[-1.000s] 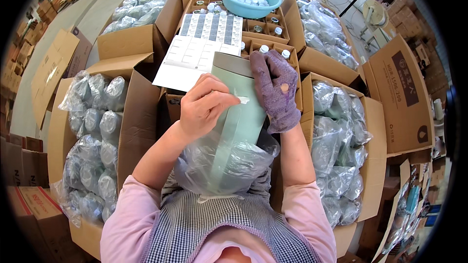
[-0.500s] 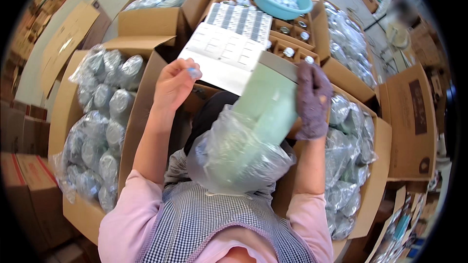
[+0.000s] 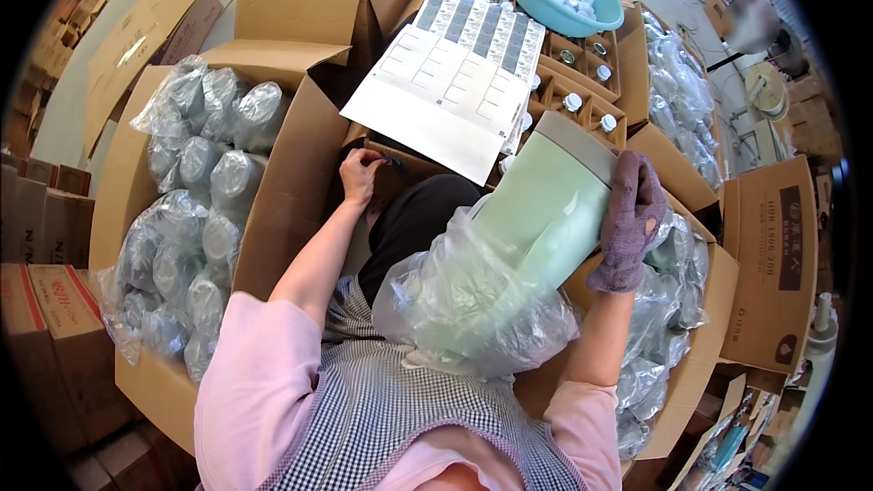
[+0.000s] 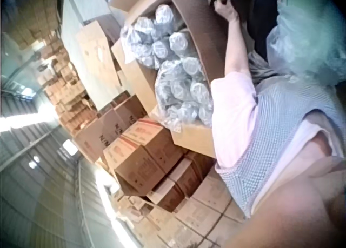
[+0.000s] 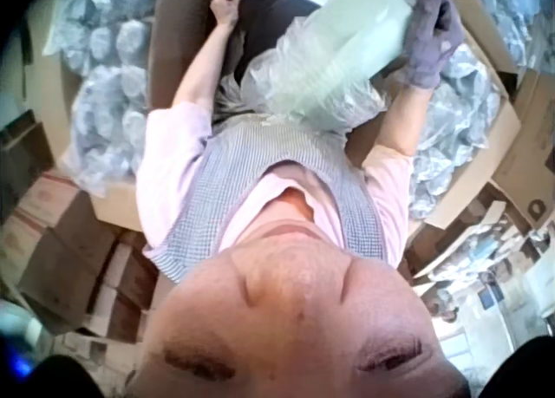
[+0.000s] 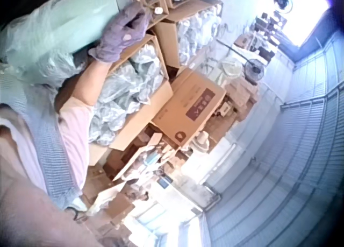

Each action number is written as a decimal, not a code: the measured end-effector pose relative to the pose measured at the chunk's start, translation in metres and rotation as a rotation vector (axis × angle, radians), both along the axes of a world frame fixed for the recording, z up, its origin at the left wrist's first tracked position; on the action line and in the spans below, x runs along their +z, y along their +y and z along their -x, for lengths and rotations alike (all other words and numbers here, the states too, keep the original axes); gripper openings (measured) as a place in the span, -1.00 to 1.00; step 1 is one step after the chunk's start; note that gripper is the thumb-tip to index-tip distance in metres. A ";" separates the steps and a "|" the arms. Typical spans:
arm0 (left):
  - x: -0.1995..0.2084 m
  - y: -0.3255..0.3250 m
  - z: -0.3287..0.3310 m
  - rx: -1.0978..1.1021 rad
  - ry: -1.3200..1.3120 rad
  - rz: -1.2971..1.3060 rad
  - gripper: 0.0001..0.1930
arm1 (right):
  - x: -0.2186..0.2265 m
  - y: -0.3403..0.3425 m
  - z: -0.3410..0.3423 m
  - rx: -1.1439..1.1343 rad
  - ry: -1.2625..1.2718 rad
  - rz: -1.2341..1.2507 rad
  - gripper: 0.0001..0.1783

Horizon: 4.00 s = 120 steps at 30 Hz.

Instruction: The person assembles light green pitchers by inserting a metal inner liner into the outer shell and screwing on the lid. They then place the completed units into a cardboard box. The process is repeated for multiple pitchers.

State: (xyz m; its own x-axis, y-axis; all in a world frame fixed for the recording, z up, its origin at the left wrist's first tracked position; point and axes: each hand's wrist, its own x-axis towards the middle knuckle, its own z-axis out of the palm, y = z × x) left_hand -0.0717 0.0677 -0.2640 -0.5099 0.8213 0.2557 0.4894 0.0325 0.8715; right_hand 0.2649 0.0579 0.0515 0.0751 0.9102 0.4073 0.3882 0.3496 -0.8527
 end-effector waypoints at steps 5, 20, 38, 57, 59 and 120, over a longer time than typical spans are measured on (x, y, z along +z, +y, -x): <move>0.009 -0.001 0.016 0.269 0.156 0.216 -0.39 | 0.010 0.001 0.011 0.023 0.009 0.076 -0.71; 0.267 -0.118 -0.153 -0.795 0.267 -0.111 -0.45 | 0.006 0.012 -0.003 0.022 -0.314 -0.151 -0.81; 0.169 0.248 -0.021 -0.588 0.789 0.346 -0.32 | -0.048 0.096 -0.035 0.580 0.947 0.194 -0.54; 0.115 0.298 0.048 -0.095 0.427 0.592 -0.46 | -0.218 0.251 0.034 -0.016 -0.223 0.708 -0.46; 0.117 0.299 0.048 -0.037 0.357 0.523 -0.43 | -0.220 0.253 0.032 -0.040 -0.071 0.761 -0.53; 0.260 0.128 -0.007 -0.518 -0.227 -0.464 -0.95 | 0.017 0.198 0.031 0.721 -0.416 0.456 -0.34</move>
